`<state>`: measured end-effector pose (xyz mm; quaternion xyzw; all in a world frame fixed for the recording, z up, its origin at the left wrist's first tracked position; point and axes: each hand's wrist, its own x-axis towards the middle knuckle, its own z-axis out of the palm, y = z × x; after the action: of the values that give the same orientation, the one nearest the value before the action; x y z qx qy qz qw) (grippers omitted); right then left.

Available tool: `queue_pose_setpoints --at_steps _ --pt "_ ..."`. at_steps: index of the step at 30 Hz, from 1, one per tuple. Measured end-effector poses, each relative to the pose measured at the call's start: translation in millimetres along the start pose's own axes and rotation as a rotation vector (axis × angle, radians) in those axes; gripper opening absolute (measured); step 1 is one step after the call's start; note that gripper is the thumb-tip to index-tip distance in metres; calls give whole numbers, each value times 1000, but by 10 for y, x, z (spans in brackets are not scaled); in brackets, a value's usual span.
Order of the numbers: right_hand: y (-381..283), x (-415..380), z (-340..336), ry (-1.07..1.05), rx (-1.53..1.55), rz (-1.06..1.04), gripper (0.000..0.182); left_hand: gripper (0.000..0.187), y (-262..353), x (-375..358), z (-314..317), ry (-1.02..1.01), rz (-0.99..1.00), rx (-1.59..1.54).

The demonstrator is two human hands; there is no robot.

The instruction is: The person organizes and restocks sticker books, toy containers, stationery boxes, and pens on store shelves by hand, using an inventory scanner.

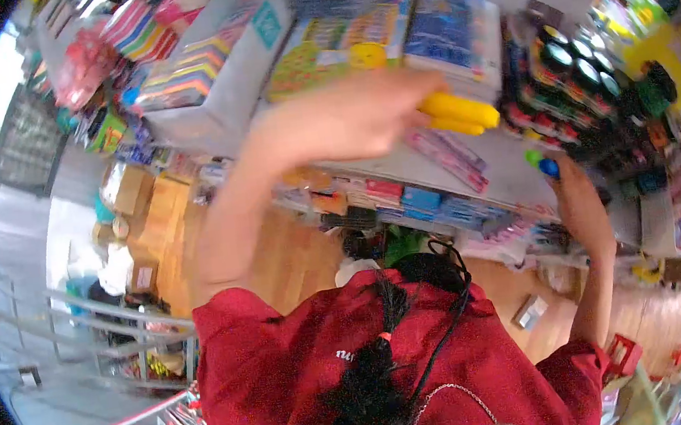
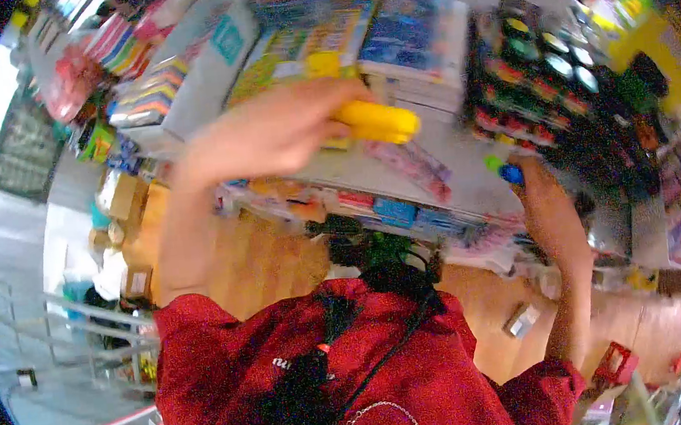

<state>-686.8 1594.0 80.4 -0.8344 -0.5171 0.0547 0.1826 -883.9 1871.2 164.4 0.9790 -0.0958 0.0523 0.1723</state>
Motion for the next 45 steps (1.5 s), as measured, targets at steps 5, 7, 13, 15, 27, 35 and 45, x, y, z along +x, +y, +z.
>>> queue_pose_setpoints --at_steps 5,7,13,15,27,35,45 --pt "-90 271 285 123 27 83 36 45 -271 -959 -1235 130 -308 107" --pt "-124 248 461 206 220 181 38 41 -618 -1210 -1552 268 -413 166" --pt "-632 249 946 512 696 74 29 36 -1752 -1172 -1914 -121 -445 219" --pt "-841 285 1074 521 701 112 30 39 -2166 -1189 -1810 -245 -385 167" --pt "-2027 774 1354 592 817 280 30 35 -2738 -1178 -1535 -444 -33 -83" --pt "-2238 981 1272 623 752 301 28 36 -2742 -1207 -1564 -502 -40 -86" --pt "-2219 993 1478 626 741 262 28 41 -2670 -1419 -1424 -300 -181 -53"
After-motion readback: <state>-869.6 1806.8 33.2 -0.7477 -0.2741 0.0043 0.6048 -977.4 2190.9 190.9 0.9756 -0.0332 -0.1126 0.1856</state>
